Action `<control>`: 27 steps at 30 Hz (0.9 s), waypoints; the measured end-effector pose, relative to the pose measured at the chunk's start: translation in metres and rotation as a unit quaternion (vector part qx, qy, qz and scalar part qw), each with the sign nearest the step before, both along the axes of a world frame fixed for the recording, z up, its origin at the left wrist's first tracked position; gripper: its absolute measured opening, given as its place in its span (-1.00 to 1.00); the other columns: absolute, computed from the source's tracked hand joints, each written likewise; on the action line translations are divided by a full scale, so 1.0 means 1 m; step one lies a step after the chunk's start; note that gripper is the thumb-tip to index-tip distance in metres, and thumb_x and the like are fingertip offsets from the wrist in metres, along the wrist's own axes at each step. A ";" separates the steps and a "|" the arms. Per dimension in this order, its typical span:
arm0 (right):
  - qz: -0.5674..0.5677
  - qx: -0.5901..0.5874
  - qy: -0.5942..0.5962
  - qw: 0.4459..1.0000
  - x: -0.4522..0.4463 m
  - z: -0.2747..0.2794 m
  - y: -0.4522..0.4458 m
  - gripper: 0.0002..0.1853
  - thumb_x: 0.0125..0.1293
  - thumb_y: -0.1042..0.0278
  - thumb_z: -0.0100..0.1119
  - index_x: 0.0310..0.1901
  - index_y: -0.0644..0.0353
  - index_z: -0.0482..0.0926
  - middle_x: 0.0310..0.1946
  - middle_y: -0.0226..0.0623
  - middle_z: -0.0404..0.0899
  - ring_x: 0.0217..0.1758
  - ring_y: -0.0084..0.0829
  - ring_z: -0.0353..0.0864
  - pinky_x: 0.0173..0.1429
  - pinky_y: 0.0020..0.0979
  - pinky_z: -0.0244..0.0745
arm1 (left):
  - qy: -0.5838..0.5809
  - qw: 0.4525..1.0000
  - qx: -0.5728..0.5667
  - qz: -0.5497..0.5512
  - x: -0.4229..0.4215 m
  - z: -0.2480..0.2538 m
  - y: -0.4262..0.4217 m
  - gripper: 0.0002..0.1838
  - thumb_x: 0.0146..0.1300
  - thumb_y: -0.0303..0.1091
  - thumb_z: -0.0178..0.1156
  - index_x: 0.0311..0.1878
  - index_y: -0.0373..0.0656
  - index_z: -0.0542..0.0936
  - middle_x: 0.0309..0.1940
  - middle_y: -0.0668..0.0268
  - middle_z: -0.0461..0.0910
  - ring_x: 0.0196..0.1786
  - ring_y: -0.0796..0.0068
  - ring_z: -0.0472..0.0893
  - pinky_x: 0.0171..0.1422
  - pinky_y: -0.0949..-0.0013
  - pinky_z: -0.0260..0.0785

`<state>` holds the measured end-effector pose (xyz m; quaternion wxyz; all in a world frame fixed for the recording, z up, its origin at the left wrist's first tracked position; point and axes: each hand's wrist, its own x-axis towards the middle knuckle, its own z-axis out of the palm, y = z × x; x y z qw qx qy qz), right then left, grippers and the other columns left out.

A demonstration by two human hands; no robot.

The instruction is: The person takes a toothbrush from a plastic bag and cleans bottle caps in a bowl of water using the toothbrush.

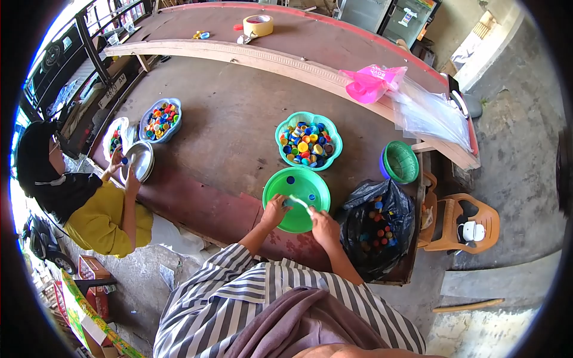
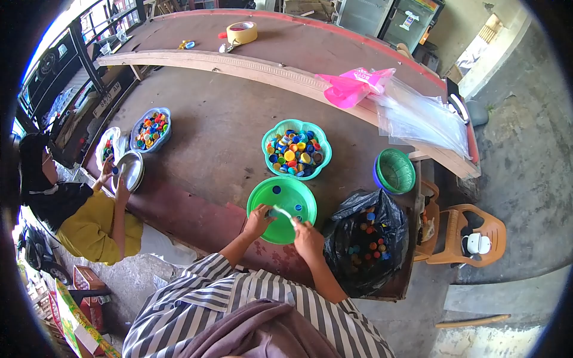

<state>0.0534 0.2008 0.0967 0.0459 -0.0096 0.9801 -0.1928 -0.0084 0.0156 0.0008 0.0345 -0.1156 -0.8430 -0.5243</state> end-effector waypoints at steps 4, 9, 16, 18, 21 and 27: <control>-0.013 -0.026 0.007 1.000 0.008 -0.019 0.000 -0.67 0.27 0.29 0.03 0.06 -0.16 0.57 -0.27 -0.22 0.55 -0.24 -0.08 0.59 -0.20 -0.14 0.50 | 0.027 0.999 0.015 -0.026 0.004 0.004 -0.004 -0.63 -0.08 -0.52 0.34 -0.12 -0.28 0.53 -0.20 0.07 0.53 -0.17 0.07 0.58 -0.08 0.20 0.45; 0.041 -0.024 -0.007 0.999 0.006 -0.006 -0.004 -0.67 0.25 0.31 0.05 0.05 -0.13 0.58 -0.27 -0.22 0.56 -0.25 -0.09 0.60 -0.20 -0.14 0.50 | 0.017 1.000 0.007 -0.025 0.003 0.002 -0.006 -0.65 -0.06 -0.49 0.33 -0.13 -0.28 0.53 -0.22 0.06 0.53 -0.17 0.07 0.57 -0.07 0.20 0.45; 0.013 0.082 0.093 0.992 -0.029 -0.024 0.004 -0.69 0.19 0.34 0.13 -0.02 -0.09 0.62 -0.33 -0.26 0.54 -0.21 -0.18 0.55 -0.16 -0.17 0.49 | -0.040 0.999 0.029 0.022 -0.001 0.005 0.001 -0.64 0.07 -0.36 0.33 -0.06 -0.27 0.56 -0.16 0.05 0.57 -0.19 0.22 0.62 -0.10 0.33 0.47; 0.034 0.087 0.077 0.993 -0.027 -0.028 0.003 -0.70 0.18 0.34 0.14 -0.02 -0.08 0.62 -0.32 -0.26 0.54 -0.20 -0.17 0.55 -0.15 -0.16 0.48 | -0.057 0.998 0.014 0.015 -0.003 0.008 0.001 -0.64 0.11 -0.32 0.31 -0.04 -0.28 0.55 -0.16 0.08 0.58 -0.20 0.27 0.63 -0.09 0.35 0.47; 0.033 0.070 0.065 0.995 -0.024 -0.023 0.004 -0.72 0.19 0.33 0.14 -0.04 -0.02 0.62 -0.28 -0.23 0.54 -0.17 -0.17 0.54 -0.10 -0.16 0.47 | -0.158 0.983 0.094 0.001 -0.010 0.004 -0.002 -0.67 0.23 -0.27 0.23 -0.03 -0.30 0.55 -0.14 0.14 0.59 -0.21 0.36 0.62 -0.07 0.39 0.46; 0.000 -0.192 0.098 0.976 0.011 -0.023 -0.003 -0.73 0.26 0.35 0.07 0.00 0.11 0.54 -0.17 -0.15 0.51 -0.12 -0.05 0.51 -0.06 -0.14 0.42 | -0.330 0.832 0.447 -0.010 -0.001 -0.008 0.005 -0.69 0.42 -0.29 -0.02 0.03 -0.34 0.49 -0.14 0.22 0.57 -0.13 0.48 0.58 0.02 0.46 0.49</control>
